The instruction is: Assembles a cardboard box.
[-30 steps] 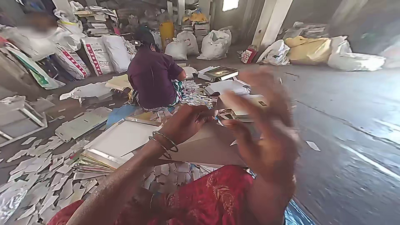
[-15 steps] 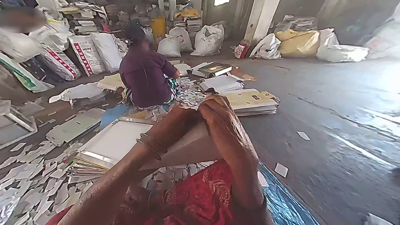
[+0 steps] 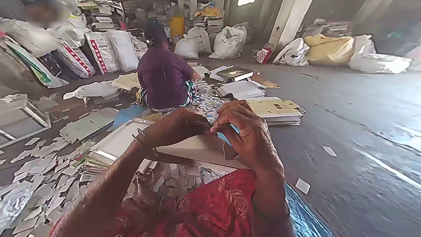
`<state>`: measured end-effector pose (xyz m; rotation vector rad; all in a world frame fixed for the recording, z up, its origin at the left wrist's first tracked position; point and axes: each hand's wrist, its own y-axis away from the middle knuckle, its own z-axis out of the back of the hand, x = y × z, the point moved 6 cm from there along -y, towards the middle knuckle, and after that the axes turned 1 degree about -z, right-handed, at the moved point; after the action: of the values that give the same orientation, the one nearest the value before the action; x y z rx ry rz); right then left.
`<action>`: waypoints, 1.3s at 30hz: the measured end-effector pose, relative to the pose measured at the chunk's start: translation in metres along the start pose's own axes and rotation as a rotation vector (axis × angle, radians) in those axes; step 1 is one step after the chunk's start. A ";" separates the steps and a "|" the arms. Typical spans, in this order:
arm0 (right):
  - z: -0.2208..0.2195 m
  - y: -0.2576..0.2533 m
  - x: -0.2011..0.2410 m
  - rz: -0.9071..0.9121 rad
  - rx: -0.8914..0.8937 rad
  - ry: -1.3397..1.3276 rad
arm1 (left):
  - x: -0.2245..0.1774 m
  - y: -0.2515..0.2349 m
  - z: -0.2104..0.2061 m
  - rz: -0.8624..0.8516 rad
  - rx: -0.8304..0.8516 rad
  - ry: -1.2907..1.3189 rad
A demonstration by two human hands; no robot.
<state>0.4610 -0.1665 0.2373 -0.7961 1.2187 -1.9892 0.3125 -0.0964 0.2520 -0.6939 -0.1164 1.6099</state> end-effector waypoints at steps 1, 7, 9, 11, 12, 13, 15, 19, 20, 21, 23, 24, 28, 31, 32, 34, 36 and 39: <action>-0.002 0.000 0.003 -0.001 0.007 0.058 | 0.001 0.002 0.001 0.014 -0.002 -0.005; -0.004 0.002 0.030 0.065 0.004 0.360 | 0.006 0.008 0.003 0.024 -0.012 0.050; -0.006 0.003 0.033 0.077 0.000 0.378 | 0.007 0.007 0.005 0.033 0.002 0.087; -0.009 0.000 0.033 0.073 0.009 0.383 | 0.012 0.007 0.007 0.060 0.001 0.122; -0.011 -0.001 0.032 0.068 0.014 0.391 | 0.014 0.008 0.008 0.076 0.000 0.141; -0.012 -0.004 0.032 0.063 0.024 0.401 | 0.016 0.008 0.009 0.089 0.003 0.156; -0.014 -0.005 0.030 0.053 0.047 0.402 | 0.017 0.009 0.009 0.093 0.006 0.159; -0.017 -0.002 0.028 0.049 0.083 0.400 | 0.019 0.011 0.007 0.076 0.025 0.092; -0.017 -0.002 0.029 0.057 0.075 0.410 | 0.019 0.010 0.007 0.054 0.020 0.074; -0.017 -0.002 0.031 0.063 0.069 0.432 | 0.018 0.009 0.007 0.032 0.016 0.060; -0.017 -0.002 0.036 0.067 0.068 0.492 | 0.014 0.008 0.008 0.019 0.005 0.039; -0.017 -0.002 0.039 0.067 0.070 0.514 | 0.013 0.007 0.008 0.021 0.008 0.043; -0.012 -0.004 0.048 0.066 0.063 0.574 | 0.011 0.001 0.008 -0.007 0.025 0.104; -0.008 -0.003 0.050 0.029 0.054 0.600 | 0.006 -0.002 0.007 -0.075 -0.011 0.020; -0.006 -0.002 0.048 0.009 0.060 0.592 | 0.002 -0.001 0.006 -0.080 -0.037 -0.046; 0.000 -0.001 0.042 -0.031 0.076 0.560 | -0.006 0.001 0.002 -0.068 -0.086 -0.180; 0.003 0.001 0.039 -0.063 0.093 0.547 | -0.013 0.004 -0.002 -0.078 -0.111 -0.276; 0.003 0.006 0.040 -0.116 0.131 0.572 | -0.018 0.008 -0.011 -0.086 -0.110 -0.346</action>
<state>0.4410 -0.2023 0.2389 -0.2332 1.3485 -2.4617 0.3109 -0.1175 0.2460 -0.4811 -0.4843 1.6371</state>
